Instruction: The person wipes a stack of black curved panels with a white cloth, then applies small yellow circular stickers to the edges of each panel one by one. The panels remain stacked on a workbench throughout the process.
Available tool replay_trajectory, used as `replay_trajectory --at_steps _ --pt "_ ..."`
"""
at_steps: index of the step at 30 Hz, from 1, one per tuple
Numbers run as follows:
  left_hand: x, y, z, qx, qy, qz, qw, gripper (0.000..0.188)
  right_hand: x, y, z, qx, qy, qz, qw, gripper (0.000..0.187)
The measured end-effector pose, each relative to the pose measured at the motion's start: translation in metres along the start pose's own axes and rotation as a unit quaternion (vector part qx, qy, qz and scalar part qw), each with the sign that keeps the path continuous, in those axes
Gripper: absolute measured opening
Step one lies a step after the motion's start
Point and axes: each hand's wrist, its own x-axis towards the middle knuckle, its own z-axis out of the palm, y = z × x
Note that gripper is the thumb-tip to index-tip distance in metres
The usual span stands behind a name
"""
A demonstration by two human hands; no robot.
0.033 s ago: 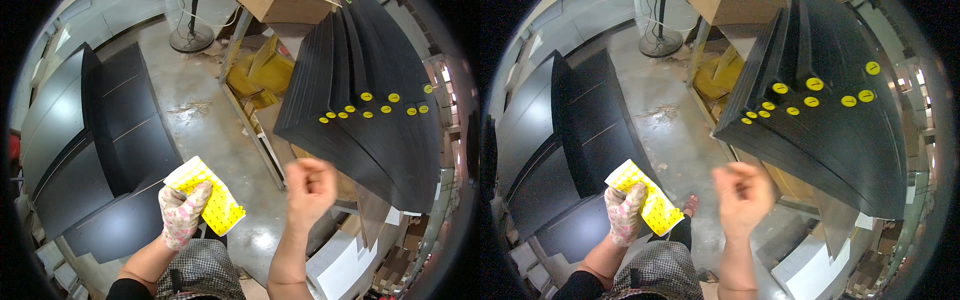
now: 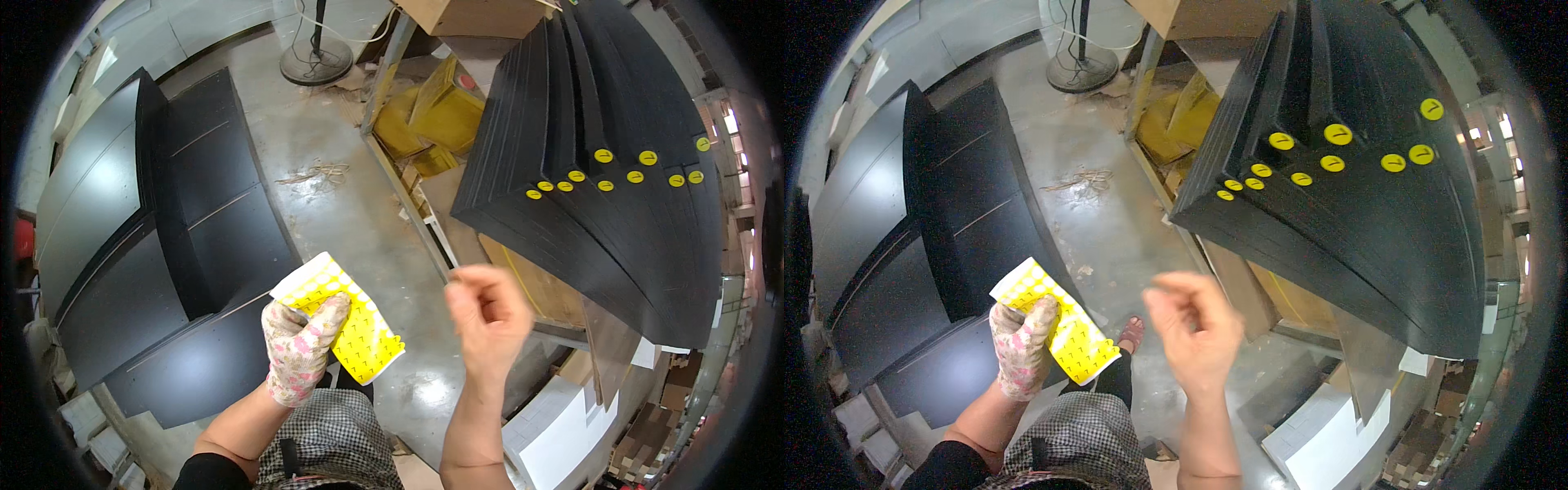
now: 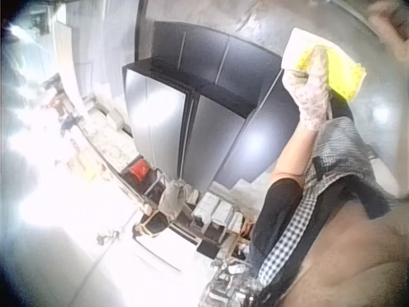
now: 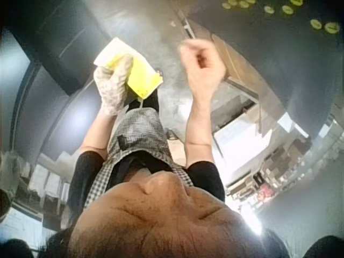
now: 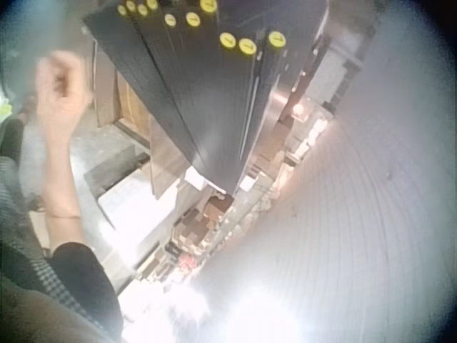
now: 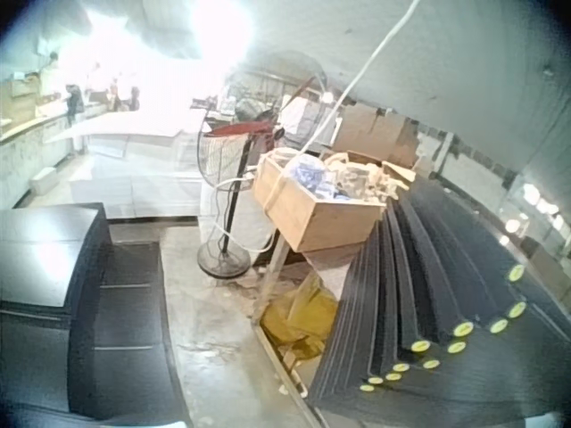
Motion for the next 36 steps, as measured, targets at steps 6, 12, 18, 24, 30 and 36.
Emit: replay_trajectory --at_steps 6,12,18,24,30,36 --pt "0.000 0.003 -0.001 -0.012 -0.021 -0.008 1.000 0.021 -0.020 0.014 -0.011 0.003 -0.301 0.037 0.953 0.006" --pt "0.001 0.002 0.002 0.022 -0.008 -0.006 1.000 0.018 -0.019 0.013 -0.011 -0.010 -0.315 0.049 0.948 0.004" --pt "0.010 -0.003 0.006 -0.020 0.050 0.020 0.998 0.016 -0.004 0.008 -0.006 0.083 -0.043 -0.123 0.988 0.010" --pt "0.011 -0.010 0.006 -0.002 0.041 0.019 0.999 0.018 0.036 0.010 0.011 -0.079 0.195 -0.311 0.927 0.008" --pt "0.013 -0.014 0.004 -0.003 0.034 0.002 0.999 0.019 0.041 0.007 0.018 -0.100 0.215 -0.337 0.911 0.007" --pt "0.013 -0.016 0.005 -0.009 0.025 0.006 1.000 0.020 0.036 0.004 0.024 -0.098 0.222 -0.277 0.930 0.011"
